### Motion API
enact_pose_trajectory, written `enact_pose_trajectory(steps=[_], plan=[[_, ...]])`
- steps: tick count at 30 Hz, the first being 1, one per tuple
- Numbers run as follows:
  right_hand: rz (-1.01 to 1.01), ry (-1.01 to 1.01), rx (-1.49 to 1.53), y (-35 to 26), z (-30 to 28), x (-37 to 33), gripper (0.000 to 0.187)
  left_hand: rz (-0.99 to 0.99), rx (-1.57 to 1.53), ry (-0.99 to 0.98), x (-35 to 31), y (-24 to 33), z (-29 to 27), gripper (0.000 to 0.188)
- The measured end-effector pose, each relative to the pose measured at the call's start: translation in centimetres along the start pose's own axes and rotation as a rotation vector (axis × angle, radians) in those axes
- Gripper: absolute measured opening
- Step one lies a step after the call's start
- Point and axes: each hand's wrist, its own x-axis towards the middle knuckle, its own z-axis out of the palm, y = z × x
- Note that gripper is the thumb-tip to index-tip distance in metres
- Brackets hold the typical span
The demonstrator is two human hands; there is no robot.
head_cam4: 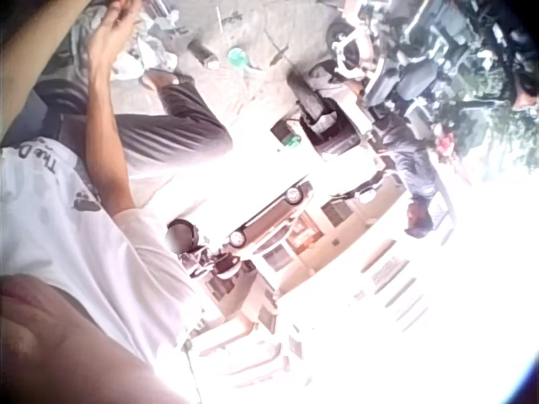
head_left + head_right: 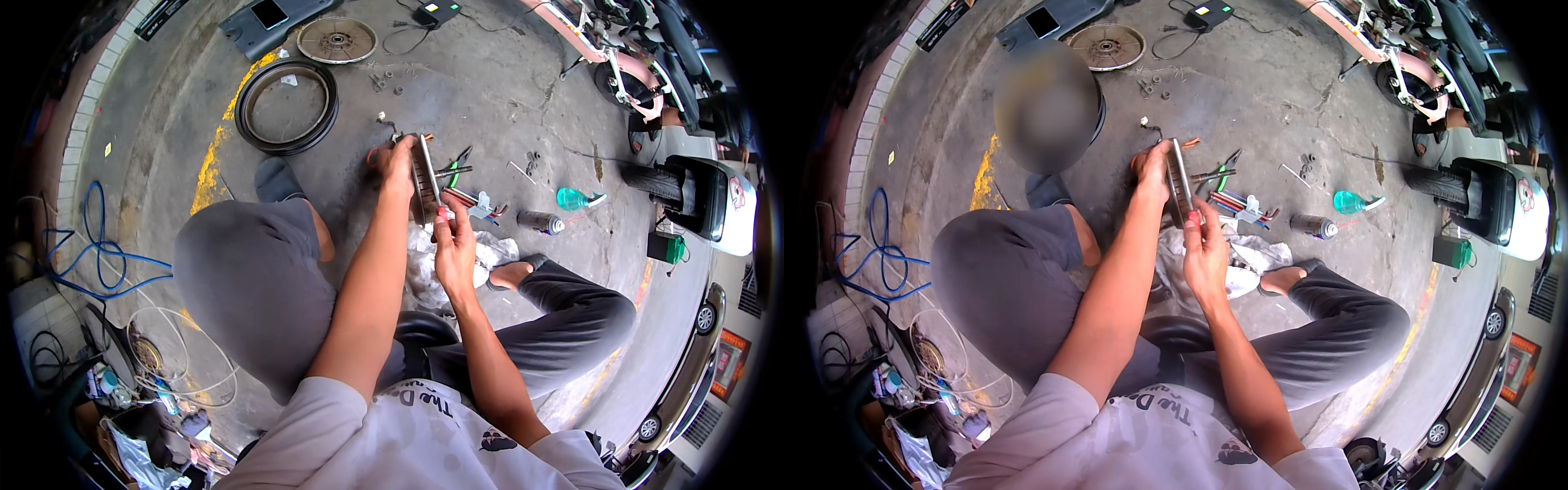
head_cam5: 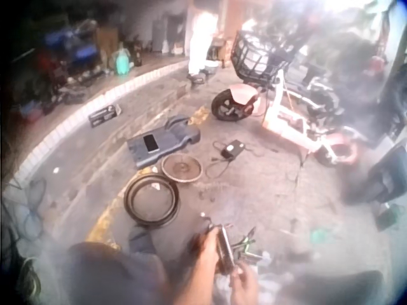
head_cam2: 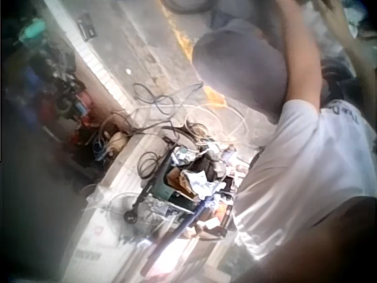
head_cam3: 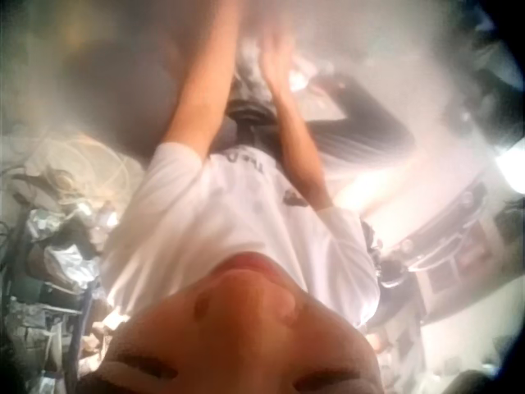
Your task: The person sits on a stool and cleans a circular mechanical part, likely a brake drum or clutch assembly, using a wire brush and a spray can. They scrub the surface of the part repeatedly and apply a cleaning agent from the spray can to remove dirt and grime.
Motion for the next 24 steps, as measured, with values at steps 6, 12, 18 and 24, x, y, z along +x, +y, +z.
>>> enact_pose_trajectory(steps=[6, 12, 18, 24], plan=[[0.162, -0.014, -0.035, 0.2, -4.1, -6.2, 0.034, -0.018, -0.069, -0.022, 0.1, -1.0, 0.7, 0.02], [0.245, 0.051, 0.203, -0.8, -6.3, -4.8, 0.035, 0.001, 0.083, -0.084, -1.7, -1.3, 2.8, 0.015], [0.203, 0.043, 0.264, 2.9, -4.4, -1.5, 0.039, -0.091, 0.038, -0.085, -0.3, -0.5, 2.3, 0.017], [0.306, 0.135, 0.279, 4.5, -5.9, -8.0, 0.042, -0.172, 0.004, -0.066, -0.1, 1.0, 1.9, 0.011]])
